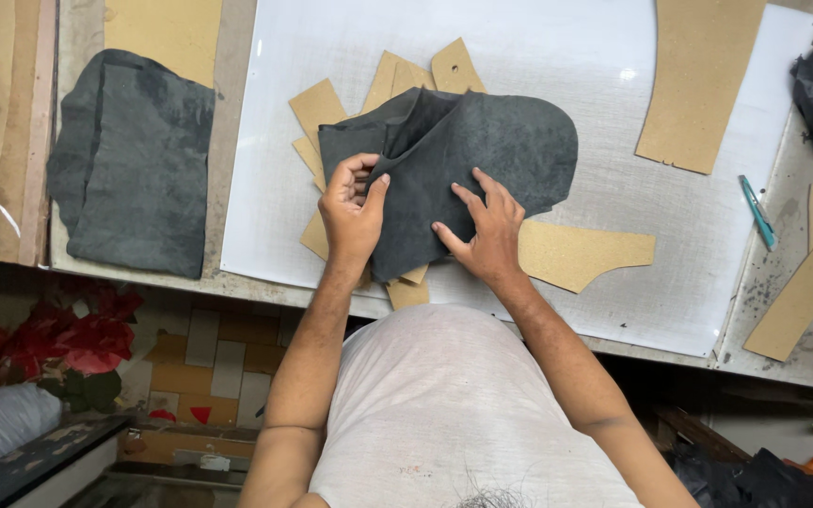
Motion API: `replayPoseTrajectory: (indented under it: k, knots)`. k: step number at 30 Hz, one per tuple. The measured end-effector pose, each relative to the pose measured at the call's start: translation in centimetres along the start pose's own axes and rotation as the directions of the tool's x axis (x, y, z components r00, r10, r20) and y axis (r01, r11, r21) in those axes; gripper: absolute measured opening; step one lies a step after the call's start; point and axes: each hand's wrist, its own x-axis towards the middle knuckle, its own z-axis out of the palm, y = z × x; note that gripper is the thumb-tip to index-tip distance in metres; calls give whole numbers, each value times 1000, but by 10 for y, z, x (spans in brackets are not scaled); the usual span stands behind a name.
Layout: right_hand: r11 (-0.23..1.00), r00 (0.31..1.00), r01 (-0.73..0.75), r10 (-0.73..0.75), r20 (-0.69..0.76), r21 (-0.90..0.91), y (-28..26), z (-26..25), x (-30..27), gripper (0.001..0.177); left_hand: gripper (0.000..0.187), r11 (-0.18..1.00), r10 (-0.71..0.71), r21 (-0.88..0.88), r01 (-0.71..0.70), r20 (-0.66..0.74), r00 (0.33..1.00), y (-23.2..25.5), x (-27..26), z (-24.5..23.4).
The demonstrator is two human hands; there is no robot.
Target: The person places cardboard templates onto dark fabric pieces and uses a utility knife to cut the fabric along the template edges. They repeatedly position templates, trace or cut, and remove the templates to produce shaped fabric pieces.
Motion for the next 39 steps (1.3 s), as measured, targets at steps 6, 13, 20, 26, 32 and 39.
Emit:
replayPoseTrajectory:
  k: [6,13,20,26,32,39]
  knots:
    - [970,989,76,-44,-141,231,10,-19,-6,52,38,972,183,-155,-179,14,983,8,5,-28]
    - [999,992,17,-20,124,29,20,-9,18,64,63,933,-356,-81,352,-50,933,-49,32,-71]
    - [999,993,35,-32,115,-27,15,2,32,58,60,935,-325,-155,320,-7,946,-63,25,-64]
    - [993,988,104,-109,110,53,12,-7,36,55,26,818,-444,394,419,-31,895,-33,24,-56]
    - [908,986,54,18,-165,415,28,-11,18,39,31,947,-61,322,9,153,986,13,29,13]
    - [719,951,93,141,-276,689,54,-39,5,57,28,949,170,-311,-54,357,919,57,40,56]
